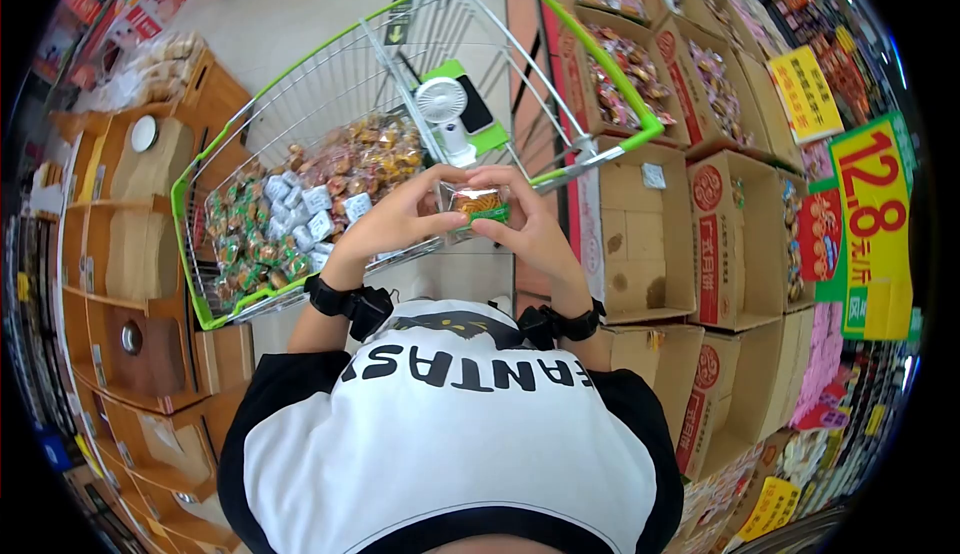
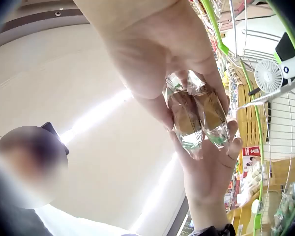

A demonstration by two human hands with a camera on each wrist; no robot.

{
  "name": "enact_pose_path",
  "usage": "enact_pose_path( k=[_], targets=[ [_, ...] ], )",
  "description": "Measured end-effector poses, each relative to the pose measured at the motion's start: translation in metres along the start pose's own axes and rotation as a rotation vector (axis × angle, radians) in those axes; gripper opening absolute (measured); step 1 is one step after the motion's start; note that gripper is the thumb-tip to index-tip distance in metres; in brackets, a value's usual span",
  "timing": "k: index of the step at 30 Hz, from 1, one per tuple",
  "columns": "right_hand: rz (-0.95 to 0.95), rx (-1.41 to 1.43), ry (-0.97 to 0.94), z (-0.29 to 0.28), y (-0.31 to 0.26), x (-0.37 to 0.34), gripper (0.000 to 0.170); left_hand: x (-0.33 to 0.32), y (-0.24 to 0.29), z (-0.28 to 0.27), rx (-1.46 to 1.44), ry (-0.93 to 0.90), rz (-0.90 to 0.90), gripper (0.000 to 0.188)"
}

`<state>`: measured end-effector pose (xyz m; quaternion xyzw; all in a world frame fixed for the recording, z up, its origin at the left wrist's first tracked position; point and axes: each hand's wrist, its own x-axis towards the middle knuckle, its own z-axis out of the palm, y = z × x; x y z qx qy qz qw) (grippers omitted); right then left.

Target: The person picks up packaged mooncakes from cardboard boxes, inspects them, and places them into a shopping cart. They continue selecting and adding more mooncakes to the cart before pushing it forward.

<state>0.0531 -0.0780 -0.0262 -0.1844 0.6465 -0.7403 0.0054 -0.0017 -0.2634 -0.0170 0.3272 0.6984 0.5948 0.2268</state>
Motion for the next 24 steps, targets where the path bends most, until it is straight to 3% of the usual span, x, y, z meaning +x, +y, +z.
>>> enact_pose_path(
  k=[5, 7, 8, 11, 13, 14, 17, 24],
  targets=[
    [0.110, 0.040, -0.013, 0.042, 0.010, 0.027, 0.046, -0.027, -0.005, -0.032, -0.076, 0.151, -0.115, 0.038],
    [0.083, -0.067, -0.088, 0.057, 0.017, 0.039, 0.049, -0.041, 0.007, -0.049, -0.156, 0.117, -0.364, 0.034],
    [0.110, -0.061, -0.097, 0.067, 0.020, 0.043, 0.050, -0.048, -0.006, -0.056, -0.113, 0.143, -0.283, 0.032],
    [0.112, -0.189, -0.178, 0.088, 0.040, 0.059, 0.051, -0.070, -0.035, -0.077, -0.260, 0.244, -0.308, 0.033],
    [0.174, -0.246, -0.209, 0.109, 0.047, 0.070, 0.051, -0.085, -0.042, -0.089, -0.196, 0.360, -0.263, 0.033],
    [0.417, -0.046, -0.190, 0.118, 0.043, 0.072, 0.049, -0.093, -0.045, -0.095, -0.228, 0.424, -0.286, 0.034],
    [0.344, -0.090, -0.258, 0.137, 0.076, 0.084, 0.047, -0.122, -0.051, -0.113, -0.299, 0.466, -0.360, 0.038],
    [0.619, 0.133, -0.228, 0.188, 0.114, 0.109, 0.043, -0.174, -0.075, -0.129, -0.313, 0.715, -0.479, 0.037]
  ],
)
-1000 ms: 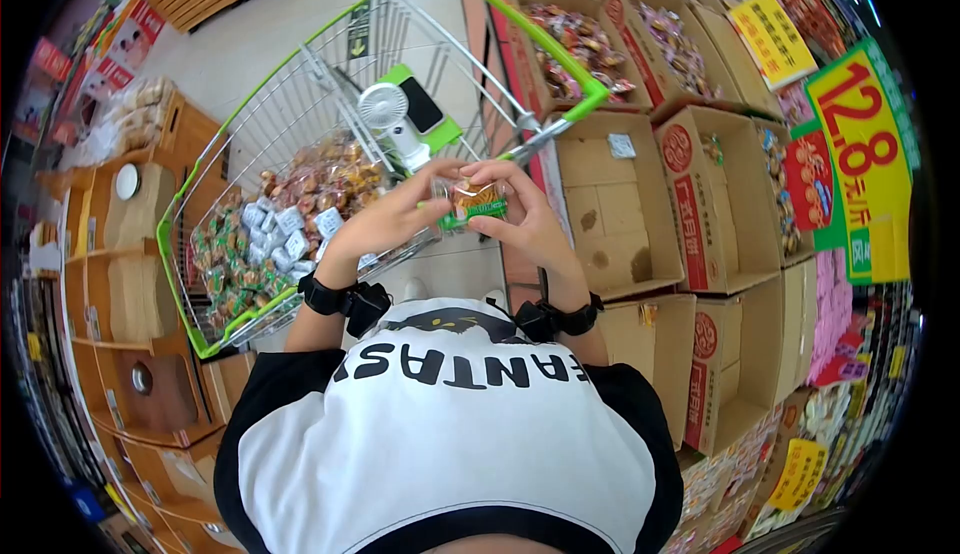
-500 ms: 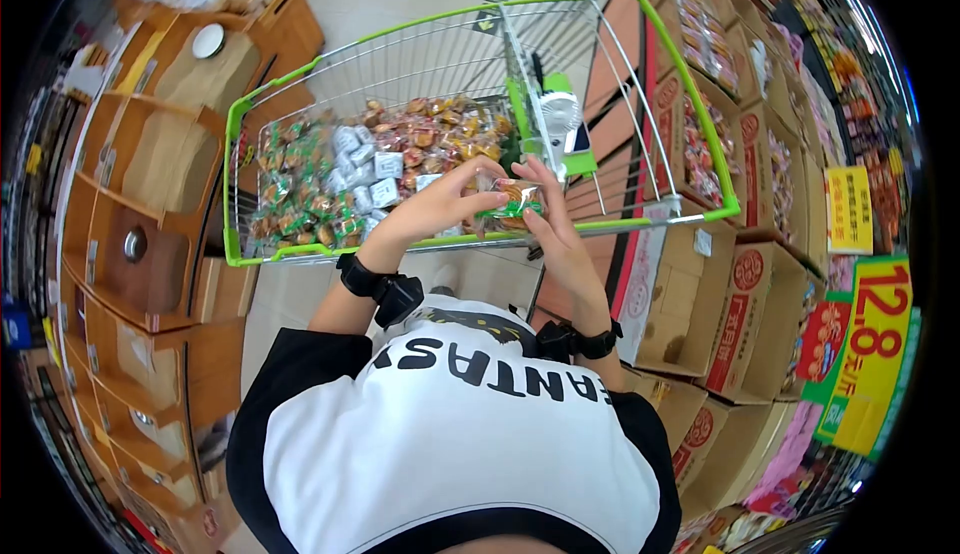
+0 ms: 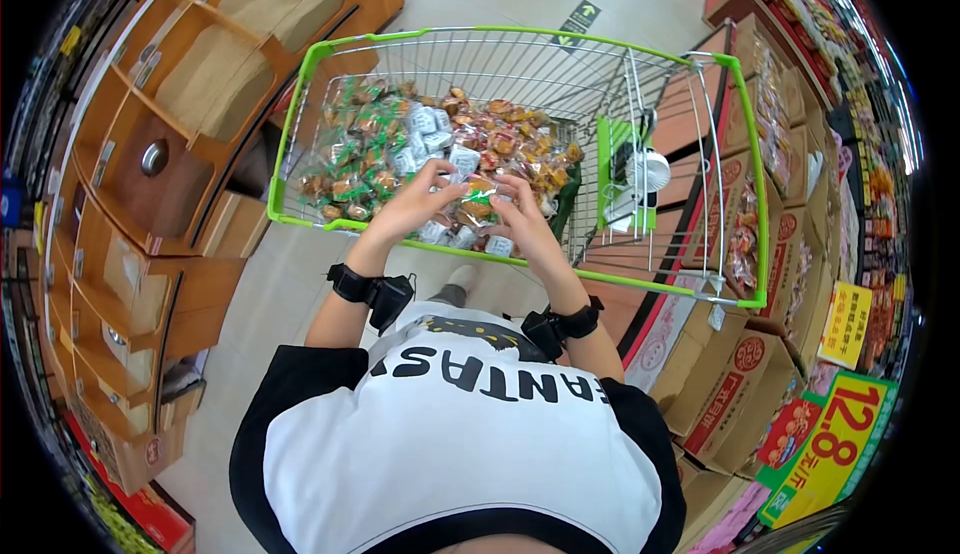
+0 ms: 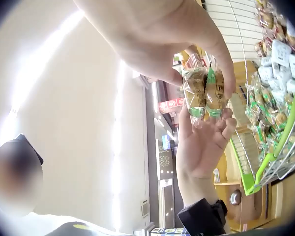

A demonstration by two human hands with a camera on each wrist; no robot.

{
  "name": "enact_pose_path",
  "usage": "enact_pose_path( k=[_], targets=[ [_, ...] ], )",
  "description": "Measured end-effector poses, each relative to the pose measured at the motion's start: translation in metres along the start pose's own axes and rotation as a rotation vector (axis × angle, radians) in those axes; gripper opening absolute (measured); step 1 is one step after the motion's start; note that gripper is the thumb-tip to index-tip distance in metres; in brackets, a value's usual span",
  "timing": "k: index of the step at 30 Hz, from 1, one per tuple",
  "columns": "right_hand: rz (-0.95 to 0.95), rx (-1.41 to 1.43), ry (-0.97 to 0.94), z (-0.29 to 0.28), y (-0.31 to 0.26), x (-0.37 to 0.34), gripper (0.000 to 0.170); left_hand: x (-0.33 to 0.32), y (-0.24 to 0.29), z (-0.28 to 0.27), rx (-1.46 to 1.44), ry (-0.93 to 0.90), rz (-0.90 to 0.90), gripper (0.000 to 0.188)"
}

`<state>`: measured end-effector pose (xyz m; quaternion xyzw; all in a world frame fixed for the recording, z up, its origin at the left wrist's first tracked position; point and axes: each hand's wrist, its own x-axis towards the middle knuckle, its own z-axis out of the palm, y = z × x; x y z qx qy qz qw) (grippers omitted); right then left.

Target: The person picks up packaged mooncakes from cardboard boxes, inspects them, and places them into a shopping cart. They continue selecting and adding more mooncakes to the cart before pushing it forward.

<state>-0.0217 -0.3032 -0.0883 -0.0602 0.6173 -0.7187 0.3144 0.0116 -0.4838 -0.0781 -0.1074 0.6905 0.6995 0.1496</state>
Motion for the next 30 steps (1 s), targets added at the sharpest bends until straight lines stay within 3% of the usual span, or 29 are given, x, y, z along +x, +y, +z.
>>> enact_pose_path(
  k=[3, 6, 9, 17, 20, 22, 23, 25, 27, 30],
  targets=[
    [0.081, 0.074, -0.015, 0.014, 0.014, 0.016, 0.042, -0.006, -0.012, -0.020, 0.098, 0.041, -0.094, 0.036],
    [0.281, 0.064, -0.071, 0.030, 0.022, 0.026, 0.043, -0.011, -0.034, -0.037, 0.054, 0.098, -0.071, 0.038],
    [0.312, 0.034, -0.120, 0.044, 0.035, 0.037, 0.042, -0.017, -0.048, -0.055, 0.007, 0.117, -0.054, 0.037],
    [0.210, 0.022, -0.353, 0.095, 0.037, 0.058, 0.049, -0.038, -0.045, -0.109, 0.076, 0.303, -0.099, 0.034],
    [0.158, 0.080, -0.427, 0.115, 0.030, 0.065, 0.057, -0.048, -0.041, -0.127, 0.082, 0.467, -0.021, 0.034],
    [0.155, 0.101, -0.458, 0.123, 0.024, 0.065, 0.060, -0.051, -0.043, -0.138, 0.024, 0.742, 0.071, 0.036],
    [0.106, 0.064, -0.503, 0.125, 0.023, 0.065, 0.060, -0.052, -0.048, -0.145, 0.022, 0.745, 0.069, 0.036],
    [0.056, 0.026, -0.549, 0.126, 0.020, 0.064, 0.059, -0.054, -0.056, -0.155, 0.375, 0.965, 0.127, 0.037],
    [0.123, -0.227, -0.555, 0.121, 0.015, 0.062, 0.058, -0.057, -0.062, -0.158, 0.444, 0.980, 0.110, 0.037],
    [0.025, -0.206, -0.542, 0.106, 0.040, 0.069, 0.061, -0.054, -0.066, -0.160, 0.484, 0.982, 0.082, 0.032]
  ],
)
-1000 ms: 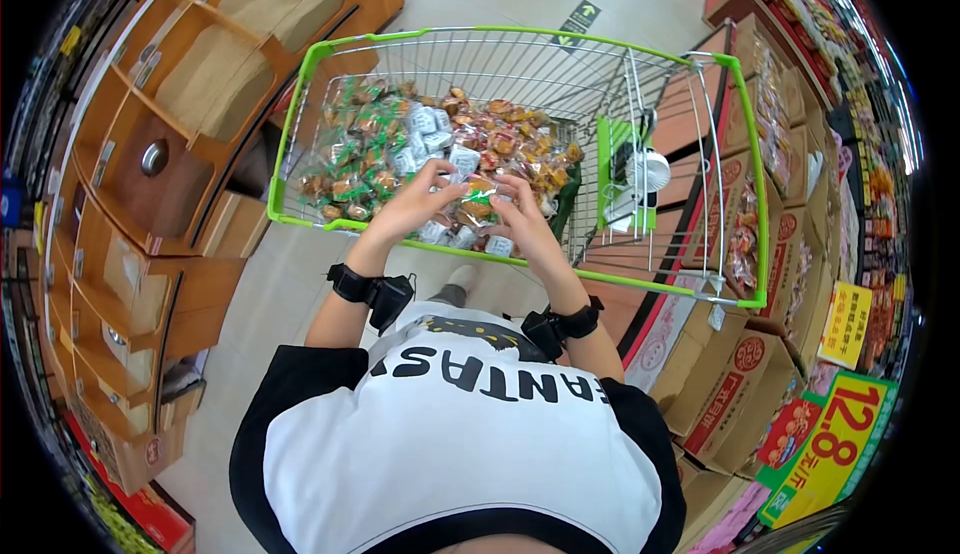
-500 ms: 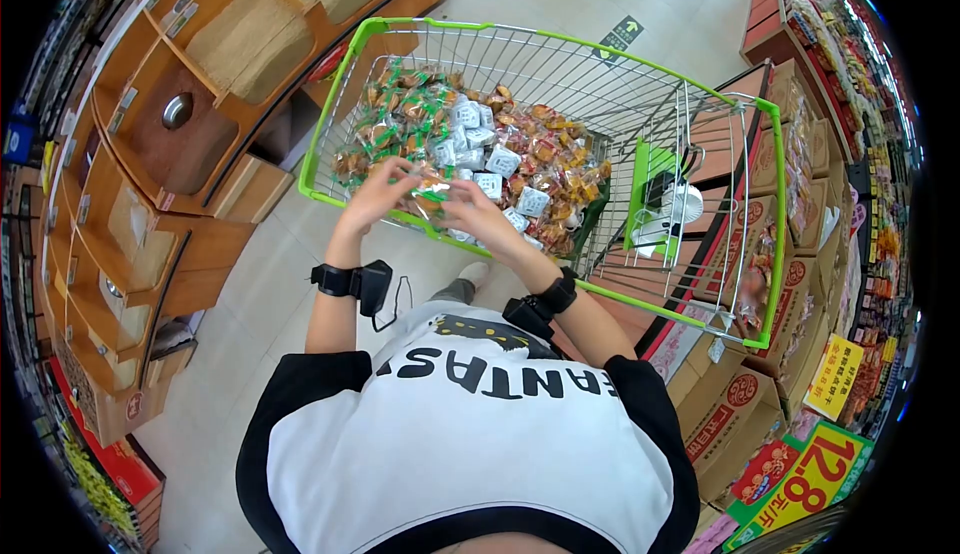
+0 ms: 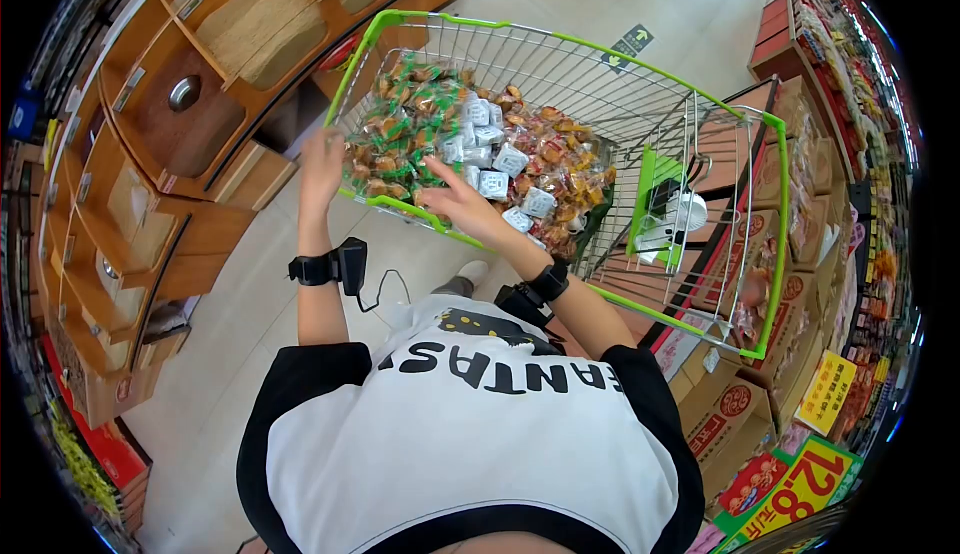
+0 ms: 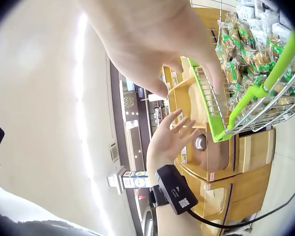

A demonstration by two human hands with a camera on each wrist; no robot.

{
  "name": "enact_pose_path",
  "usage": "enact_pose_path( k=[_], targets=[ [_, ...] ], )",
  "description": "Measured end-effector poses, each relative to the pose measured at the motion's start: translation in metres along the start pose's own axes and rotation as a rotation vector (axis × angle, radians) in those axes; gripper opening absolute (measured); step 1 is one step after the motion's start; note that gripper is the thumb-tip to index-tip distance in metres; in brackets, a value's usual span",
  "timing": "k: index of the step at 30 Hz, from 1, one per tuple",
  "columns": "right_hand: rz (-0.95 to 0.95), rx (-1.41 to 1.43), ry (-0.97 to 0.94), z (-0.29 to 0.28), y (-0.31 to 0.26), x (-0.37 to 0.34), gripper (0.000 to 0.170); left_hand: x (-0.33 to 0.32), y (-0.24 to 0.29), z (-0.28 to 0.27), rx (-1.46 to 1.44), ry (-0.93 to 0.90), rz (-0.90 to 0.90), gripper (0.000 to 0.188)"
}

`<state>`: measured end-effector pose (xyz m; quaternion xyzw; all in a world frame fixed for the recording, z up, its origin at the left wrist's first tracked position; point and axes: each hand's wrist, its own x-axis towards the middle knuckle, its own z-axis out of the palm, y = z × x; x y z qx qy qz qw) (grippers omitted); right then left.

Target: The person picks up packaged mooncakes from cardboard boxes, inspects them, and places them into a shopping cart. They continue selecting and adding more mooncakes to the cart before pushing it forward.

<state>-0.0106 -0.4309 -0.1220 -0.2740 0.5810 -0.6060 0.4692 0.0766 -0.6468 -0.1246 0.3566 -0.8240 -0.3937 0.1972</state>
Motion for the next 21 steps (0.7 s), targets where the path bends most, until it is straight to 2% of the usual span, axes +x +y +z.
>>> enact_pose_path(
  k=[4, 6, 8, 9, 10, 11, 13, 15, 19, 21],
  targets=[
    [0.069, 0.025, 0.046, -0.013, -0.004, -0.017, 0.057, -0.001, 0.007, 0.009, -0.017, -0.011, 0.050, 0.025],
    [0.059, 0.004, 0.147, -0.020, -0.003, -0.025, 0.052, -0.001, 0.018, 0.018, -0.025, -0.004, 0.083, 0.024],
    [0.034, -0.045, 0.184, -0.028, -0.002, -0.036, 0.048, -0.005, 0.038, 0.030, -0.256, -0.079, 0.099, 0.021],
    [0.014, -0.095, 0.208, -0.032, -0.001, -0.041, 0.045, -0.006, 0.047, 0.038, -0.259, -0.095, 0.111, 0.021],
    [-0.065, -0.129, 0.227, -0.034, -0.001, -0.047, 0.038, -0.007, 0.055, 0.046, -0.288, -0.140, 0.194, 0.018],
    [-0.068, -0.126, 0.249, -0.038, -0.002, -0.054, 0.038, -0.010, 0.066, 0.055, -0.318, -0.186, 0.278, 0.015],
    [-0.027, 0.005, 0.166, -0.046, -0.012, -0.071, 0.035, -0.023, 0.100, 0.067, -0.419, -0.299, 0.241, 0.013],
    [-0.038, 0.006, 0.240, -0.049, -0.012, -0.087, 0.032, -0.031, 0.119, 0.084, -0.522, -0.498, 0.264, 0.012],
    [-0.052, -0.022, 0.398, -0.059, -0.016, -0.123, 0.030, -0.051, 0.157, 0.112, -0.567, -0.762, 0.375, 0.015],
    [-0.060, 0.061, 0.467, -0.065, -0.012, -0.140, 0.031, -0.062, 0.174, 0.124, -0.542, -0.844, 0.431, 0.015]
  ],
)
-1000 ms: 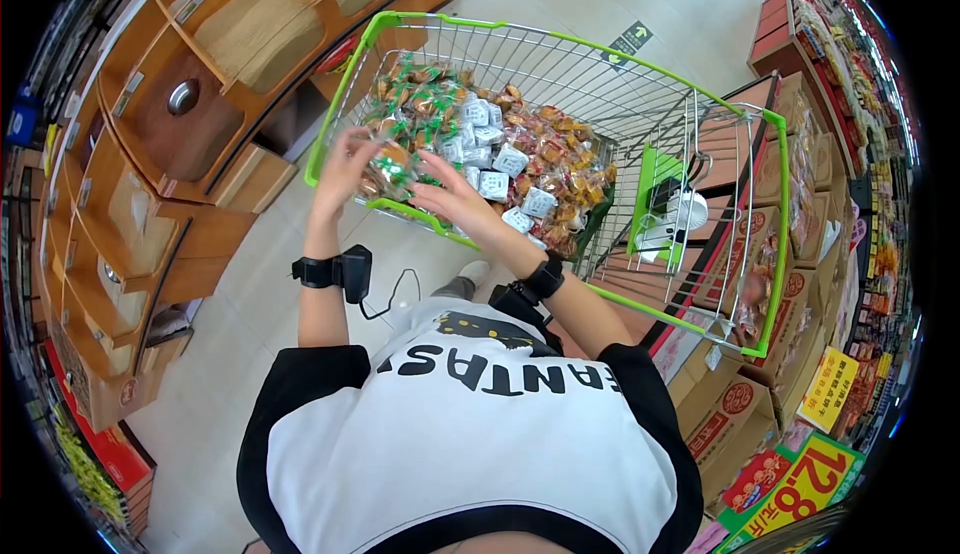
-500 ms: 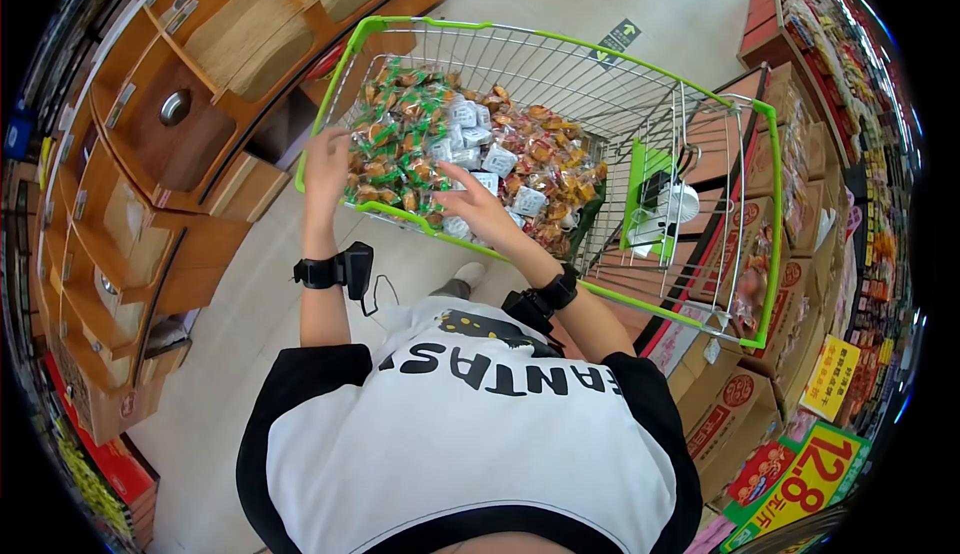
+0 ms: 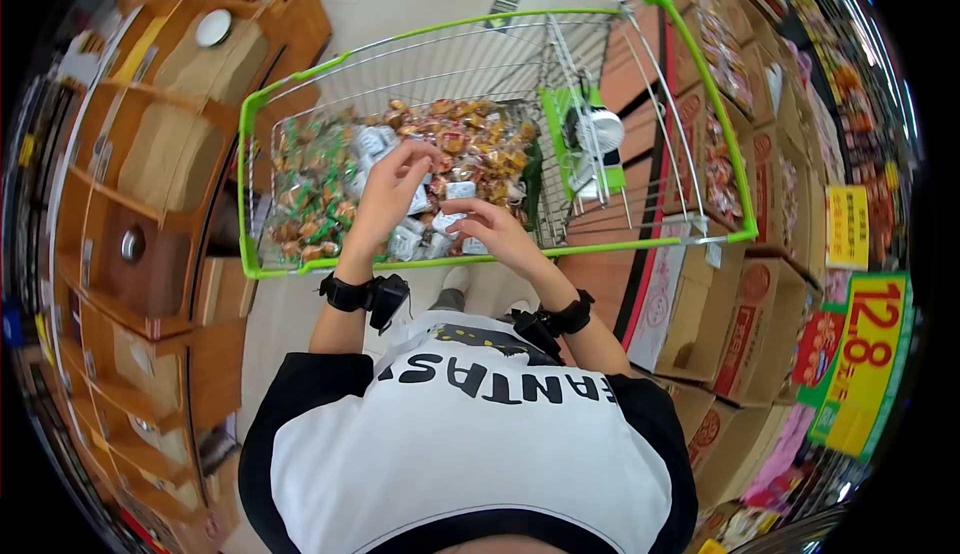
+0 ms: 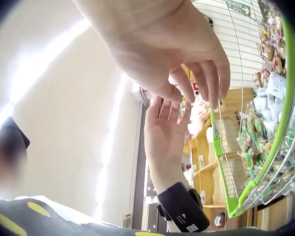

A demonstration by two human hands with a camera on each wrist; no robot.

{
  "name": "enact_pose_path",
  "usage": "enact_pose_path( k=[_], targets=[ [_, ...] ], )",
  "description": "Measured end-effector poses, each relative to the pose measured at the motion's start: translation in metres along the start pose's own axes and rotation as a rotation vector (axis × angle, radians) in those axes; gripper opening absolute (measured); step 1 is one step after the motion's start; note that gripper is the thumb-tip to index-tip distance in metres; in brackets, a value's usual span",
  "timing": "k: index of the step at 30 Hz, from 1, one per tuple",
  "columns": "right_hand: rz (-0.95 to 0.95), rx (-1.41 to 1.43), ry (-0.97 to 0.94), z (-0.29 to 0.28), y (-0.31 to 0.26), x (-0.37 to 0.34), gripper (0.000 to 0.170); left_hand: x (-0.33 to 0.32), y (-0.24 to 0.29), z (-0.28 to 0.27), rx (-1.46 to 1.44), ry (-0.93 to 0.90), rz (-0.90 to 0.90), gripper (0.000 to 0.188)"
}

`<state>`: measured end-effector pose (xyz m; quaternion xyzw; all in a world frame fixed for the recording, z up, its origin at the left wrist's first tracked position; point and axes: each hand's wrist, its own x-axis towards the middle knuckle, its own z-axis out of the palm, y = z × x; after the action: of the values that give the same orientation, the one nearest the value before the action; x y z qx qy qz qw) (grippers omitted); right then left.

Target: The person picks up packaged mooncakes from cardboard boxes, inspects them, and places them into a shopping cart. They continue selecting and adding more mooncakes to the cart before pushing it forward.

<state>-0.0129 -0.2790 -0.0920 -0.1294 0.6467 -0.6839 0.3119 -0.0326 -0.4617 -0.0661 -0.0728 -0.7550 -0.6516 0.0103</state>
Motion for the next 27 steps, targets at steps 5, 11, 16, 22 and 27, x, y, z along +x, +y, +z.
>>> enact_pose_path(
  k=[5, 11, 16, 22, 27],
  targets=[
    [-0.022, 0.088, 0.183, -0.025, -0.001, -0.037, 0.029, 0.018, 0.008, 0.049, -0.086, -0.218, -0.013, 0.016],
    [-0.079, 0.123, 0.321, -0.049, 0.003, -0.079, 0.028, 0.027, 0.018, 0.102, -0.064, -0.336, 0.054, 0.015],
    [-0.145, 0.160, 0.431, -0.073, 0.005, -0.116, 0.026, 0.023, 0.030, 0.136, -0.010, -0.450, 0.043, 0.015],
    [-0.209, 0.221, 0.569, -0.112, -0.001, -0.177, 0.027, 0.016, 0.044, 0.183, 0.003, -0.538, 0.016, 0.015],
    [-0.327, 0.244, 0.725, -0.148, 0.005, -0.235, 0.027, 0.014, 0.055, 0.231, 0.001, -0.622, 0.028, 0.015]
  ],
)
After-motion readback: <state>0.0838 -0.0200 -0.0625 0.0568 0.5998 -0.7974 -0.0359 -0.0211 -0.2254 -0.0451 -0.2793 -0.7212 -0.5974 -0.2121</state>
